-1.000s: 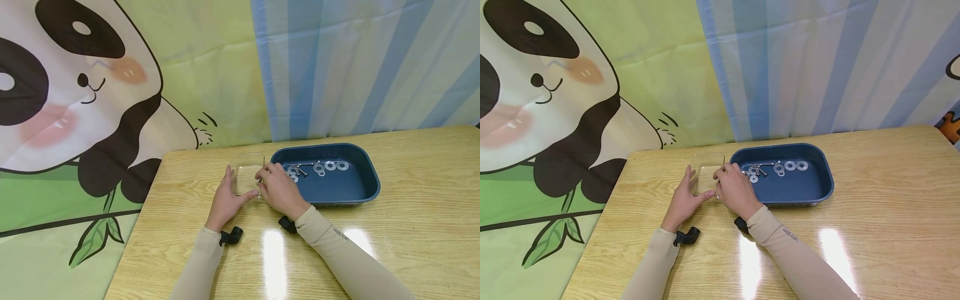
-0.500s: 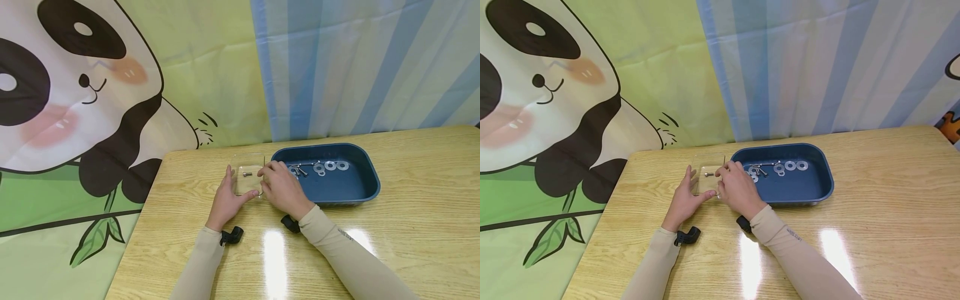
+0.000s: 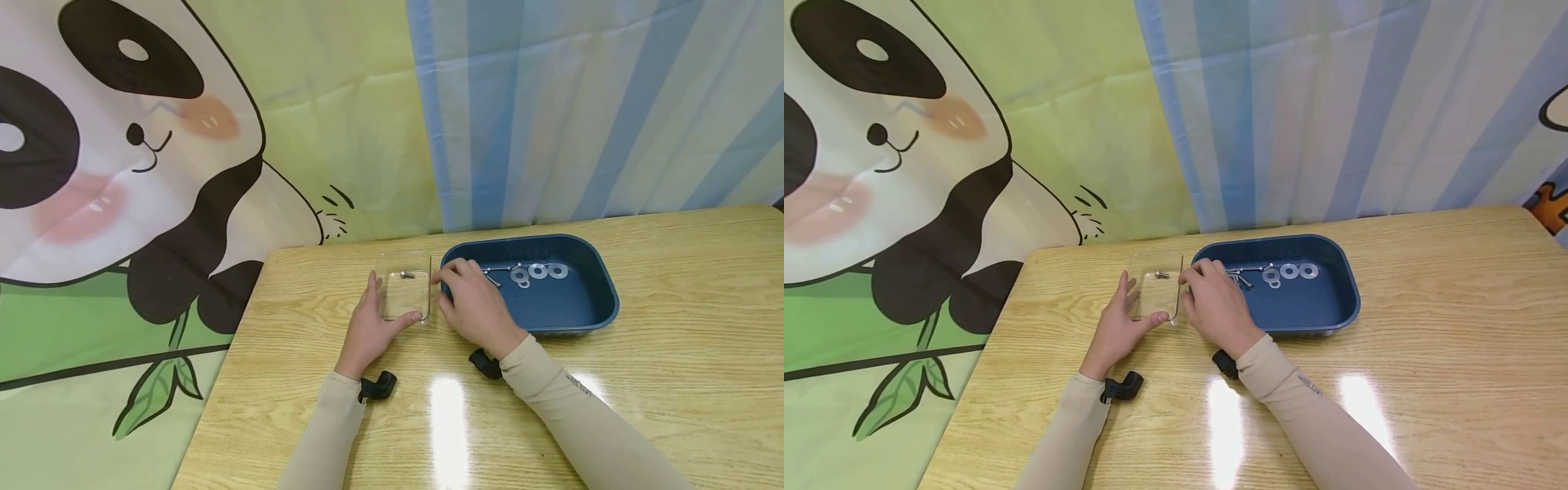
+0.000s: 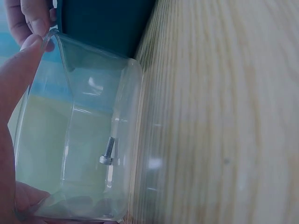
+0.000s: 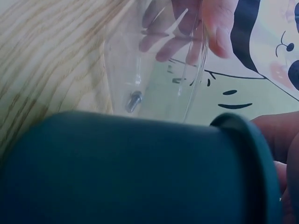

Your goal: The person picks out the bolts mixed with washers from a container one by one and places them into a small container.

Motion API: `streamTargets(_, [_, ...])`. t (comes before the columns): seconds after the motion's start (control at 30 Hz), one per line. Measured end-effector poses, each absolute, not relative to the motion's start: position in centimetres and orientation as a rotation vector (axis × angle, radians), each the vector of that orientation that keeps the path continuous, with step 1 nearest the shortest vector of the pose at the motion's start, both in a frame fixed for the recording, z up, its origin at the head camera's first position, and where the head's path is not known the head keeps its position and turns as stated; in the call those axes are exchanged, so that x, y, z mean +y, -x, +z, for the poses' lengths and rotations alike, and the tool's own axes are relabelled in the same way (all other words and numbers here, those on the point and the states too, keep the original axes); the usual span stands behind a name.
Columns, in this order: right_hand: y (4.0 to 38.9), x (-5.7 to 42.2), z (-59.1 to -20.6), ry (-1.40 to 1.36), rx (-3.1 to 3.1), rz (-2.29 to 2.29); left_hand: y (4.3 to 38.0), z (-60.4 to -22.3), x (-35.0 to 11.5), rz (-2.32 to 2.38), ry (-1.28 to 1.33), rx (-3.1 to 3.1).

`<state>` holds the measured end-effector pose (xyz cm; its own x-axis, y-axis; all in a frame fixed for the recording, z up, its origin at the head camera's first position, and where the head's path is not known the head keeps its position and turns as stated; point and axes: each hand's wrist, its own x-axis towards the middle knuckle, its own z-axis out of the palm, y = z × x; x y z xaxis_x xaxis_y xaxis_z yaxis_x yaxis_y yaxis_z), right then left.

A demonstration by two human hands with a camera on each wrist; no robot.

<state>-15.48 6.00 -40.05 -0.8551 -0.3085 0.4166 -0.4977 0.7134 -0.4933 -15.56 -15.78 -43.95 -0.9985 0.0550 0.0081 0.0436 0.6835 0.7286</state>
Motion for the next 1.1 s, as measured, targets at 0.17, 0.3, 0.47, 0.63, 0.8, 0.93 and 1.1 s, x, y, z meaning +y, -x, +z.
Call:
streamTargets(0.17, [15.4,6.5,-40.0,-0.624,-2.625,0.879,15.5,-44.0,-15.9,1.243,-0.082,2.857])
streamTargets(0.3, [15.3,6.9,-40.0,-0.617,-2.635,0.881,15.5,-44.1,-15.9,1.242,-0.086,2.858])
streamTargets(0.47, [15.3,7.4,-40.1,-0.600,-2.632,0.867,15.4,-44.0,-15.8,1.235,-0.085,2.864])
streamTargets(0.63, [15.3,7.8,-40.2,-0.589,-2.631,0.864,15.4,-44.1,-15.9,1.224,-0.086,2.868])
streamTargets(0.8, [15.3,8.2,-40.2,-0.576,-2.633,0.858,15.4,-44.2,-15.9,1.225,-0.086,2.868])
streamTargets(0.93, [15.4,8.5,-40.2,-0.561,-2.635,0.853,15.4,-44.1,-15.9,1.221,-0.085,2.873])
streamTargets(1.1, [15.4,8.8,-40.3,-0.552,-2.638,0.857,15.5,-44.0,-15.9,1.218,-0.090,2.877])
